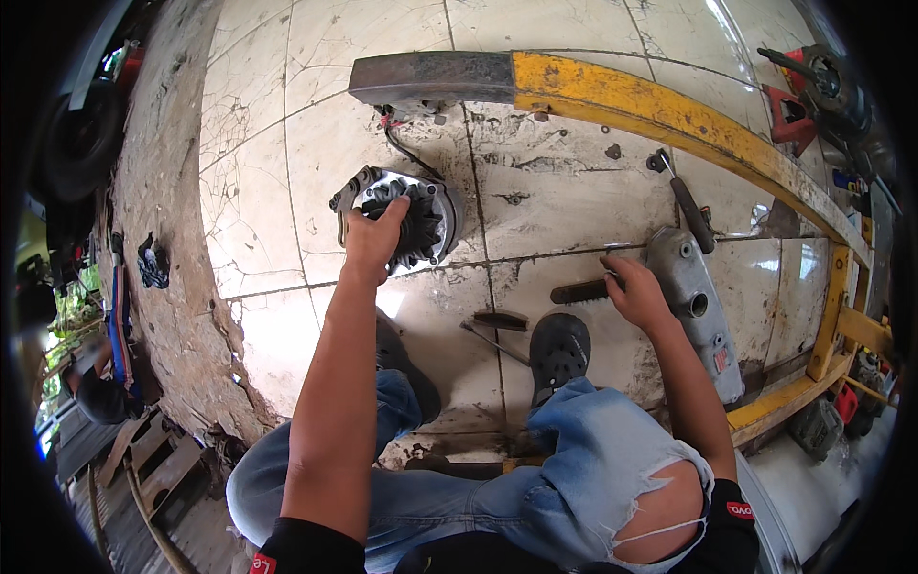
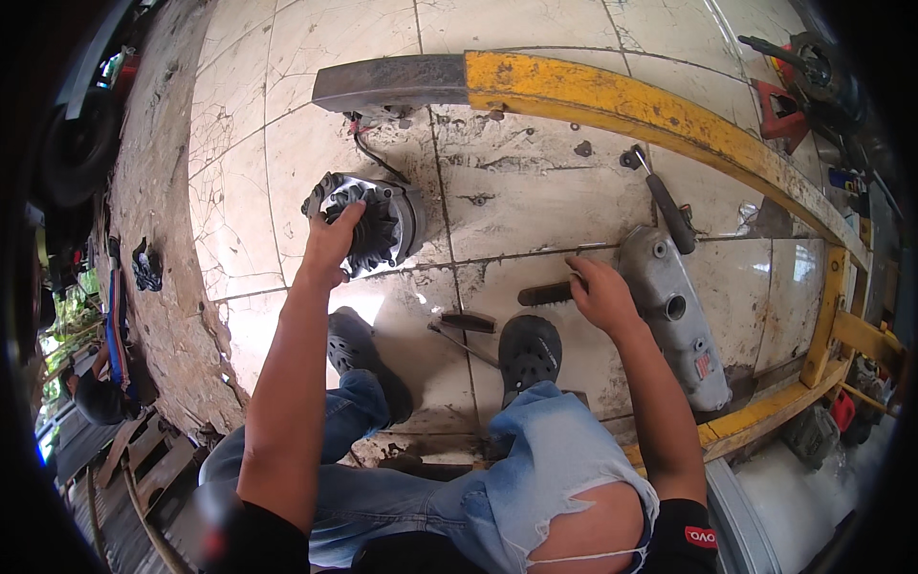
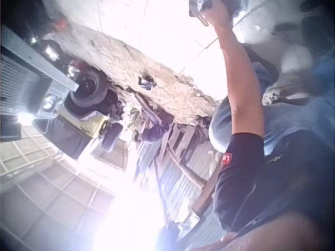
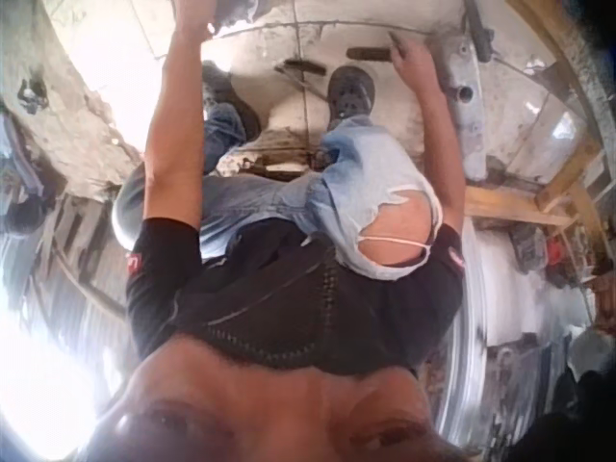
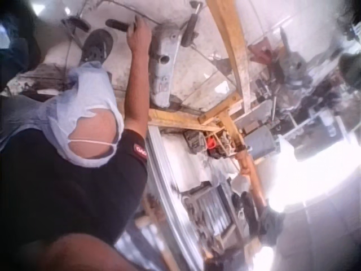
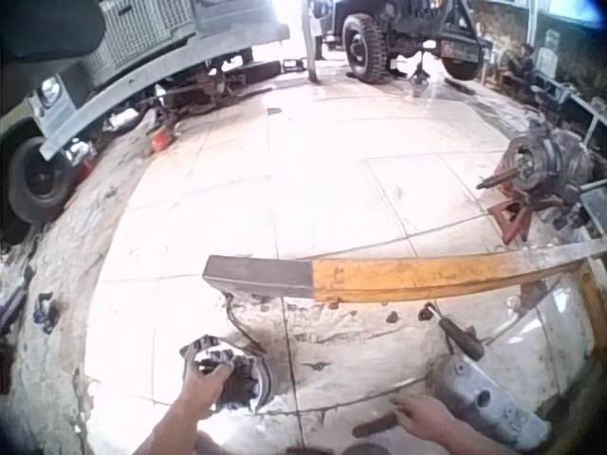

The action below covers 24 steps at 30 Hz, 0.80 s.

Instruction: The person sits on the floor and assembles a small mechanical unit, attaching a metal bracket to a stator-like component, then fitting a cylindrical housing over it. The person uses a screwdriver to tighten screws on the assembly and handles wires and small fasteners throughout.

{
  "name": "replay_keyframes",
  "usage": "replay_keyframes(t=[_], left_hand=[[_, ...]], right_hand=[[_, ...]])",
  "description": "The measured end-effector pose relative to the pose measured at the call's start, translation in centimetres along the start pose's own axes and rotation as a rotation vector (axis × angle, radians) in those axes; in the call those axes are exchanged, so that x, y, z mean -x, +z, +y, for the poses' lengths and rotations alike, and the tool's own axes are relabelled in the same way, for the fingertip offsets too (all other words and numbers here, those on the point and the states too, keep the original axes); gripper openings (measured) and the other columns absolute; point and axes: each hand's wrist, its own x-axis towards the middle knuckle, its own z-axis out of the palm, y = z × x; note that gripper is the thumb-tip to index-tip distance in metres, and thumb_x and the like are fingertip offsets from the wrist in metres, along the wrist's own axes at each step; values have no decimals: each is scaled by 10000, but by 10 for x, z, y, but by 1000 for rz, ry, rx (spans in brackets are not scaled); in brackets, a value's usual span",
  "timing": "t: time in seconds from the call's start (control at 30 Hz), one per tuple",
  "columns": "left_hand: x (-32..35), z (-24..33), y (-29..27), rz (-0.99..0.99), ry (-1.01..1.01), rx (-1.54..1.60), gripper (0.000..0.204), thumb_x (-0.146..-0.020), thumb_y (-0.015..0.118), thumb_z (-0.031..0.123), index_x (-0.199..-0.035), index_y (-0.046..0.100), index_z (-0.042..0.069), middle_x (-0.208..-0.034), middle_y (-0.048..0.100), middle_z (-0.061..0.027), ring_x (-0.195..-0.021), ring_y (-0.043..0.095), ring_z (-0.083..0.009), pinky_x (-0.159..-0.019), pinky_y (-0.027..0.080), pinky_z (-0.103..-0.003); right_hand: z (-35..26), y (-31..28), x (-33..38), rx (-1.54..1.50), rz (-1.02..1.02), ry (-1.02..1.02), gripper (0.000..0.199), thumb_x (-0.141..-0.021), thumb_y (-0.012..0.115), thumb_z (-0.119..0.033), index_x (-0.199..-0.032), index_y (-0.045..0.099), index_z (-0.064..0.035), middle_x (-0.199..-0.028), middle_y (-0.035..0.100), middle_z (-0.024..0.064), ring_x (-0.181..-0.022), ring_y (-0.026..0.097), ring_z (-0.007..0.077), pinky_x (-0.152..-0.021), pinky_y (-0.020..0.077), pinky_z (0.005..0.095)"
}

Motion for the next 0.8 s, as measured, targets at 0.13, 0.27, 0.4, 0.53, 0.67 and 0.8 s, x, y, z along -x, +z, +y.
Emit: replay_keyframes(t=[0.13,0.27,0.4,0.53,0.67,0.8], left_hand=[[4,5,-8,-86,-71,298,657,-786,728,202,-1281,429,-108,-1131,598,-206,-925,659,-237,-748,575,-341],[20,5,-6,-93,-39,326,567,-777,714,162,-1222,476,-96,-1054,627,-160,-914,645,-212,-765,555,-327],[26,-38,-6,-107,99,414,787,-768,721,151,-1397,325,-108,-1085,620,-137,-947,606,-181,-834,514,-301],[32,-53,-2,-94,176,354,873,-770,731,164,-1441,262,-140,-1160,600,-175,-990,605,-197,-862,508,-294],[36,-73,0,28,239,90,925,-729,730,260,-1436,290,-144,-1337,477,-278,-1207,515,-316,-1038,409,-366],[42,-82,-1,42,250,28,902,-717,711,258,-1428,317,-133,-1339,465,-293,-1244,486,-353,-1081,368,-389]], right_hand=[[-32,18,-37,-169,-82,-23,334,-889,614,-131,-1201,609,-12,-1118,659,182,-1046,627,338,-886,498,399],[-71,43,-77,-478,-167,94,400,-933,612,-210,-1275,570,-7,-1181,644,215,-1093,637,295,-903,501,363],[-135,71,-112,-643,-220,194,551,-978,547,-377,-1341,506,36,-1198,633,247,-1136,618,319,-956,477,373],[-140,110,-140,-616,-104,131,722,-975,474,-508,-1372,445,95,-1265,597,267,-1190,577,375,-1022,425,384],[-140,120,-147,-736,-285,216,696,-977,485,-508,-1369,485,67,-1313,580,248,-1233,551,306,-1024,410,336],[-141,112,-144,-822,-424,246,744,-926,560,-509,-1341,487,104,-1274,599,265,-1186,586,320,-994,441,362]])
